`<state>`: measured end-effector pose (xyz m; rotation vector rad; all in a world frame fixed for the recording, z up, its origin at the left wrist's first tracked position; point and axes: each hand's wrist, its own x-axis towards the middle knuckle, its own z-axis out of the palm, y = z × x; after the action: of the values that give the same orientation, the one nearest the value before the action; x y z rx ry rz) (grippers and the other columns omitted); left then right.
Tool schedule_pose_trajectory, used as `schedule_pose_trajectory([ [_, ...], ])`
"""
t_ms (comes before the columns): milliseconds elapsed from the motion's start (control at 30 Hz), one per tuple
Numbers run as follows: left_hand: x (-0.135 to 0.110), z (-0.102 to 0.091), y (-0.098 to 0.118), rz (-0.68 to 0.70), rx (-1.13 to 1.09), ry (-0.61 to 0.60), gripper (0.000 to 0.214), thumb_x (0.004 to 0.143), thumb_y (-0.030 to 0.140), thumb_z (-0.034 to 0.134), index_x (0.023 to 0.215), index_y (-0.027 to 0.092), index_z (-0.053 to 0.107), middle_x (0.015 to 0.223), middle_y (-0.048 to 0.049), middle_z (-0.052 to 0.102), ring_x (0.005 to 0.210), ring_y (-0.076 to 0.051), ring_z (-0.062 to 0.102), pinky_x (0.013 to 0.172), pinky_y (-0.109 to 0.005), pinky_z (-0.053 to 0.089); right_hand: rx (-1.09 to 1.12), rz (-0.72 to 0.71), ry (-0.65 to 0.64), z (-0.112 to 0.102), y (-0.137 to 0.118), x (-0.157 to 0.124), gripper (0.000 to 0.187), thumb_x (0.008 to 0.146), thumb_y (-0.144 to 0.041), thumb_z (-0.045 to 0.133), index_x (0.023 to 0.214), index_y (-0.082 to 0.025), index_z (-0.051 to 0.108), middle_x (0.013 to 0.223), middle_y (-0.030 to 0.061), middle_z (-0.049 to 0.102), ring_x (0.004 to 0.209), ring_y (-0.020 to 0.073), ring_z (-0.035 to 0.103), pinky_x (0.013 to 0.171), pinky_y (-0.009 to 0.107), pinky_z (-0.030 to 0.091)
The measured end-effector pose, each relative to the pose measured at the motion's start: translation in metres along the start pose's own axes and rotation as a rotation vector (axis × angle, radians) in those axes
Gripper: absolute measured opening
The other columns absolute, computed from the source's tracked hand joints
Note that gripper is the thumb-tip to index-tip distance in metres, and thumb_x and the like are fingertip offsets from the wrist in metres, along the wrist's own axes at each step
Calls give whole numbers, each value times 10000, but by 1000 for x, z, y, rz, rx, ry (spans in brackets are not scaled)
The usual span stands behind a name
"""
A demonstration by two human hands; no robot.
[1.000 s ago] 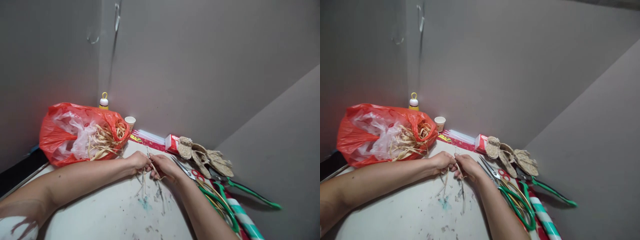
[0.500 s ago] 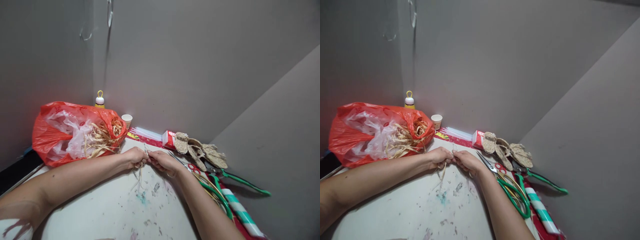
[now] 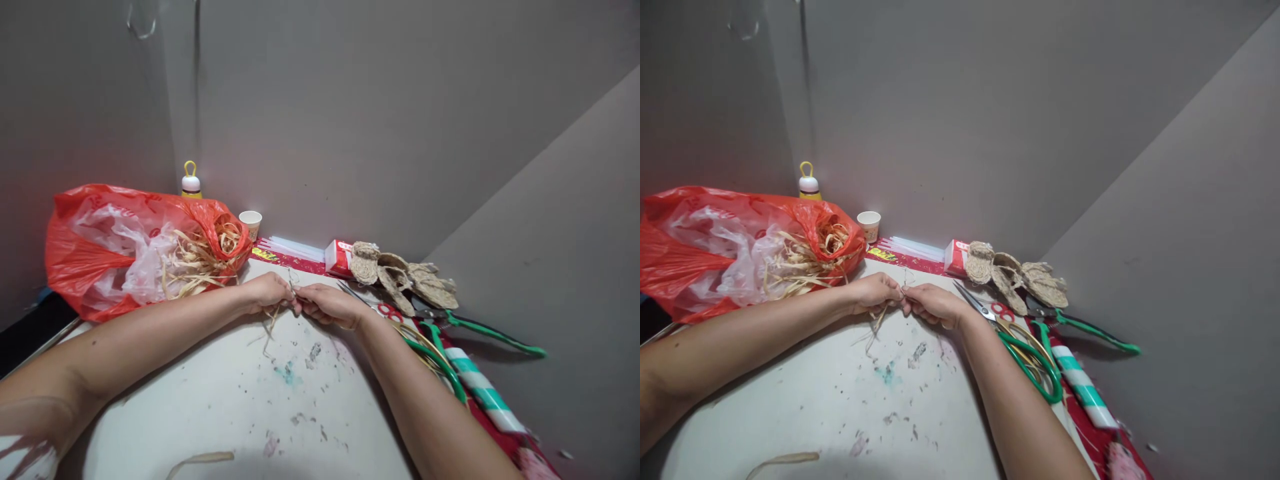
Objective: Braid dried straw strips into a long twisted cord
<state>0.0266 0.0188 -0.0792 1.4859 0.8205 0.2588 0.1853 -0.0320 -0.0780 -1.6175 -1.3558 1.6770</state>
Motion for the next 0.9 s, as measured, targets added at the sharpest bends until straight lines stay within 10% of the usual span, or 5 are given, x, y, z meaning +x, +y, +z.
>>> schedule_pose_trajectory([
  [667, -4, -23, 17, 113, 675, -32, 145, 701, 167, 499, 597, 135, 595, 525, 28, 535, 448, -62, 401, 455, -184, 297, 210, -3, 61, 10, 7, 10, 181, 710, -180, 491, 532, -154, 475, 372, -92, 294, 300, 15, 150, 304, 158, 81],
  [900, -16, 2, 21, 143, 958, 57, 237, 766, 245, 432, 744, 136, 642, 673, -56, 635, 592, -140, 552, 520, -218, 373, 298, -9, 71, 17, 2, 7, 191, 691, -200, 527, 529, -168, 432, 379, -102, 267, 319, 13, 135, 321, 158, 66],
])
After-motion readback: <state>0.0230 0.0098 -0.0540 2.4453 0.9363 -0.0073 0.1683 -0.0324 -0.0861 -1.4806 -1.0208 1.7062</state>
